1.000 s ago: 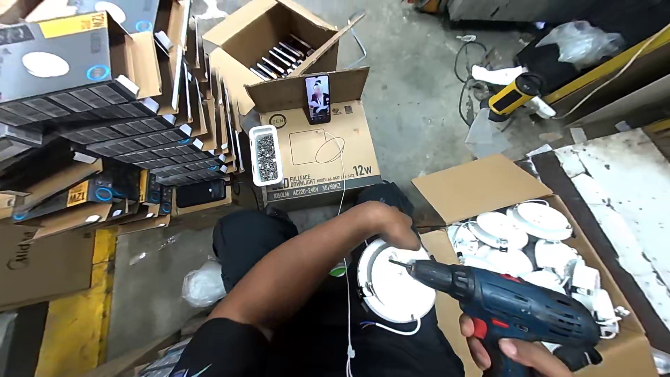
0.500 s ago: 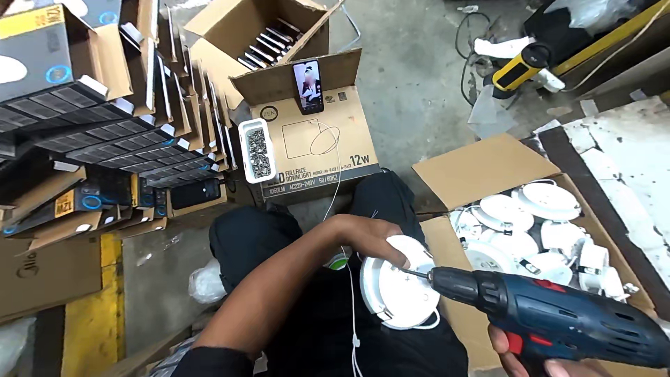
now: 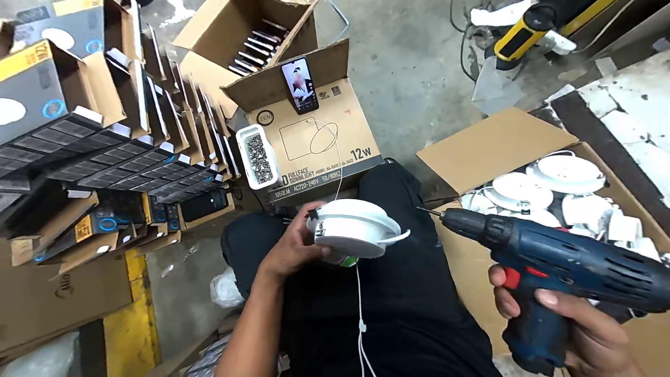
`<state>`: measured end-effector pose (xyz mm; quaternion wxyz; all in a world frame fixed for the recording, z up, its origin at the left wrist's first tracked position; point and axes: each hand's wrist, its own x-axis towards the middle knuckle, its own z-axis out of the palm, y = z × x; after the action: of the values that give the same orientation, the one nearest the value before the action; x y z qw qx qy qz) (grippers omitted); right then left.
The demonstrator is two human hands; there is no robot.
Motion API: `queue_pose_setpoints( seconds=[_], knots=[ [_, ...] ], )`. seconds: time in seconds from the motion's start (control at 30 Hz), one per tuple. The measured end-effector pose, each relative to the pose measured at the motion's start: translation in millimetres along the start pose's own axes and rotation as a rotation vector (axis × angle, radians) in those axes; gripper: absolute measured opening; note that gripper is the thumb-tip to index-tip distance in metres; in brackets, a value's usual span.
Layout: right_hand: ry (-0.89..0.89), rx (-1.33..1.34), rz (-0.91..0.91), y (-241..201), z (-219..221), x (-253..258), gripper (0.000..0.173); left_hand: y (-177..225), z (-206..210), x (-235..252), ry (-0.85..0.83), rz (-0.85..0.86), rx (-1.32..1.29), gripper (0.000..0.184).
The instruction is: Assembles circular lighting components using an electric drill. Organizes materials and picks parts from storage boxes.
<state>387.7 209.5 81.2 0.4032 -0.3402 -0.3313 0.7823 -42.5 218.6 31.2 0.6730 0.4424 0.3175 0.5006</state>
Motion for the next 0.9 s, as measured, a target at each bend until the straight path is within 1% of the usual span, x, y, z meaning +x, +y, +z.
queue_pose_setpoints(
  seconds=[0.13,0.27,0.33,0.43,0.53,0.67,0.73,0.8,0.83,0.9],
  knots=[
    [0.04,0.004,0.034,10,7,8,0.035,-11,-4,-10,0.043,0.085,-0.102,0.081],
    [0.061,-0.025,0.036,10,11,9,0.035,-17,-2,-10,0.101,0.108,-0.157,0.083],
    [0.077,-0.044,0.028,8,13,8,0.035,-13,2,-6,0.134,0.074,-0.113,0.082],
    [0.112,-0.067,0.021,5,17,7,0.035,-3,11,5,0.139,0.016,0.029,0.076],
    [0.142,-0.071,0.013,3,19,8,0.035,0,17,12,0.096,0.013,0.136,0.071],
    [0.149,-0.081,-0.006,0,21,8,0.034,5,22,16,0.041,-0.008,0.154,0.071],
    [0.151,-0.079,-0.012,-1,22,9,0.034,7,25,17,0.078,-0.065,0.07,0.072],
    [0.17,-0.082,-0.013,-2,24,9,0.035,3,32,17,0.175,-0.165,-0.175,0.074],
    [0.18,-0.08,-0.015,-3,25,10,0.035,-1,38,16,0.226,-0.228,-0.352,0.07],
    [0.196,-0.075,-0.028,-2,26,9,0.036,-10,51,13,0.274,-0.326,-0.64,0.056]
  ],
)
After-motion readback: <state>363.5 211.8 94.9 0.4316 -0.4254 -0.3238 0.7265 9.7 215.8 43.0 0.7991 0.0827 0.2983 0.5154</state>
